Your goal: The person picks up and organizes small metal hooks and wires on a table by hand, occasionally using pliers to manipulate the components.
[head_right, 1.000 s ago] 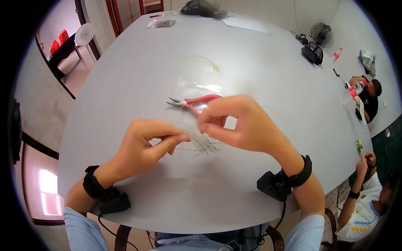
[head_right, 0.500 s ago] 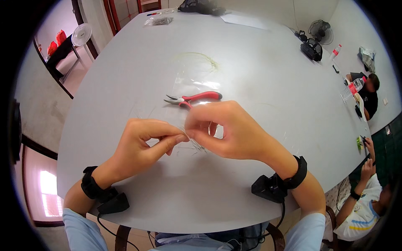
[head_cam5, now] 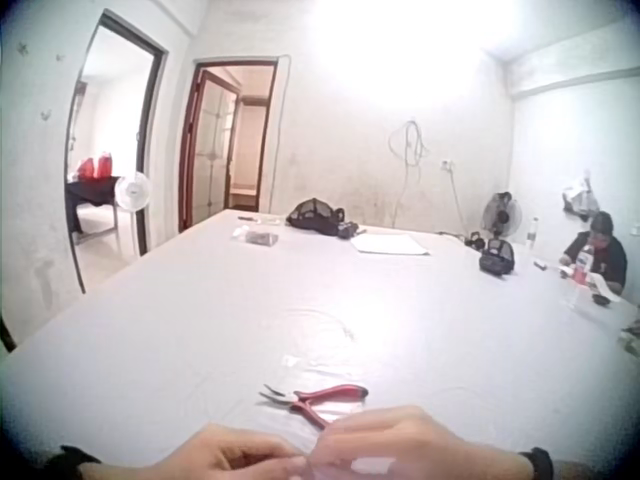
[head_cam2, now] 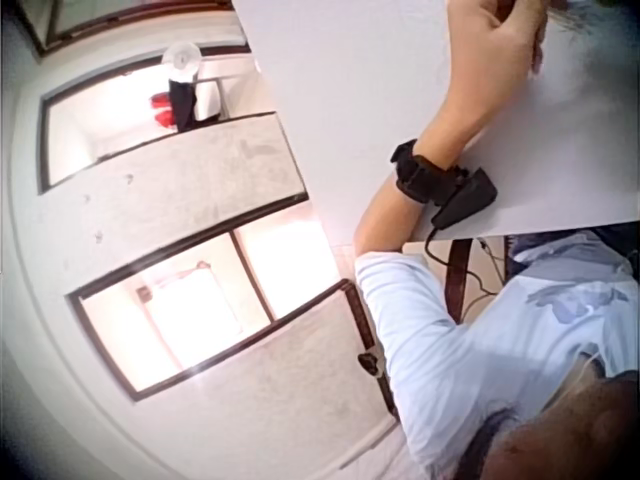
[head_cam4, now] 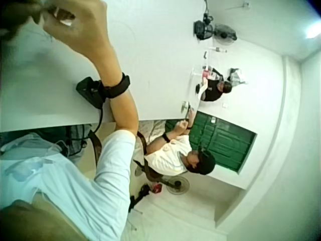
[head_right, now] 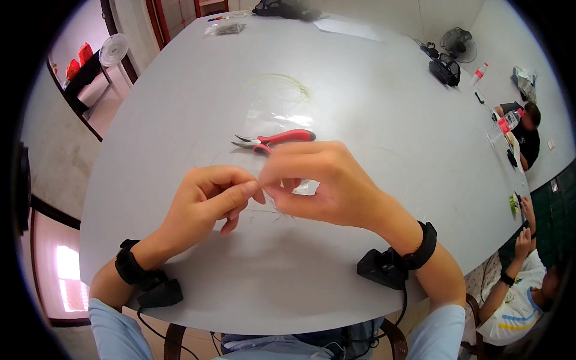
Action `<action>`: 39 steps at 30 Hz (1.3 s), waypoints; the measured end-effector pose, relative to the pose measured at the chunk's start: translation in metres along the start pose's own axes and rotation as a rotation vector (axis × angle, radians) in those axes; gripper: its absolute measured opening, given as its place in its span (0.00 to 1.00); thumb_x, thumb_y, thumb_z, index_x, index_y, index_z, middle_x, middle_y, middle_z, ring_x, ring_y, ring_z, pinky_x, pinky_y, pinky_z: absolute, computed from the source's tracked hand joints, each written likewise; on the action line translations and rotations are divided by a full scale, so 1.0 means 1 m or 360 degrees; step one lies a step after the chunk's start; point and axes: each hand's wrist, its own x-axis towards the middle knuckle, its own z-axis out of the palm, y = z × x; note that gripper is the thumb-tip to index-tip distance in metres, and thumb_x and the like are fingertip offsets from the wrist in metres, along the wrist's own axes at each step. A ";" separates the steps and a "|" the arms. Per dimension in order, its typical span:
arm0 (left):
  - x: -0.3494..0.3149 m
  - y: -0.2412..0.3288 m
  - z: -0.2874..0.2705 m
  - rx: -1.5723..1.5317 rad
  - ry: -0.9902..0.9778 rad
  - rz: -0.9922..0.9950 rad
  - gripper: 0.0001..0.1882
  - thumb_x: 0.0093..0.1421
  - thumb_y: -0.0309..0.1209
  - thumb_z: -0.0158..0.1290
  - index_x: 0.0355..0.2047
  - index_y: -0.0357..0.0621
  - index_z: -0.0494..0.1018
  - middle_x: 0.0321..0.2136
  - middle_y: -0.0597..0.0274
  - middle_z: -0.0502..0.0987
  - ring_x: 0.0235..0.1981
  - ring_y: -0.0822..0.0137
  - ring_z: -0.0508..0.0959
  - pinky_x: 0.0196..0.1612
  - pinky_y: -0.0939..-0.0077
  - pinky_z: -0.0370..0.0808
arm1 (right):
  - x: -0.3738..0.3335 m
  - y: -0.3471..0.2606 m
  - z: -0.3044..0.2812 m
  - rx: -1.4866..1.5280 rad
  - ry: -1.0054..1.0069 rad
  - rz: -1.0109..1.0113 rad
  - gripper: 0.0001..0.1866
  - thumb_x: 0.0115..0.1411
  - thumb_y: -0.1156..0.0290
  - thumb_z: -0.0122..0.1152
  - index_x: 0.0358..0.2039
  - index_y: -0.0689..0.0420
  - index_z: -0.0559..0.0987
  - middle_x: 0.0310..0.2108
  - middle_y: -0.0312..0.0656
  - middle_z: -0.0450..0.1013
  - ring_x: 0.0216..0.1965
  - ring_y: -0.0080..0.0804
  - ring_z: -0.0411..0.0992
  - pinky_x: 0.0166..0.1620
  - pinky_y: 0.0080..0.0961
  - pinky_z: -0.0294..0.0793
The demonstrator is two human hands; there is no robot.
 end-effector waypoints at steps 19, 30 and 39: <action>0.001 -0.006 0.002 0.0259 0.0270 0.0055 0.10 0.59 0.31 0.49 0.26 0.38 0.75 0.14 0.75 0.64 0.15 0.83 0.57 0.18 0.85 0.52 | -0.021 0.045 -0.063 -0.0712 -0.0369 0.1011 0.03 0.50 0.75 0.58 0.25 0.62 0.76 0.22 0.39 0.73 0.24 0.25 0.70 0.29 0.21 0.68; 0.002 -0.010 0.001 0.0274 0.0276 0.0065 0.11 0.60 0.32 0.49 0.27 0.38 0.76 0.11 0.75 0.62 0.13 0.84 0.59 0.17 0.87 0.53 | -0.019 0.033 -0.053 -0.0974 -0.0474 0.1223 0.06 0.43 0.70 0.61 0.18 0.58 0.76 0.21 0.42 0.72 0.26 0.36 0.70 0.30 0.29 0.69; 0.002 -0.014 -0.001 0.0276 0.0259 0.0106 0.11 0.60 0.32 0.49 0.27 0.38 0.76 0.12 0.75 0.63 0.14 0.84 0.60 0.17 0.87 0.53 | -0.014 0.034 -0.047 -0.0979 -0.0549 0.1292 0.04 0.43 0.73 0.57 0.19 0.59 0.76 0.20 0.42 0.72 0.24 0.36 0.70 0.29 0.28 0.69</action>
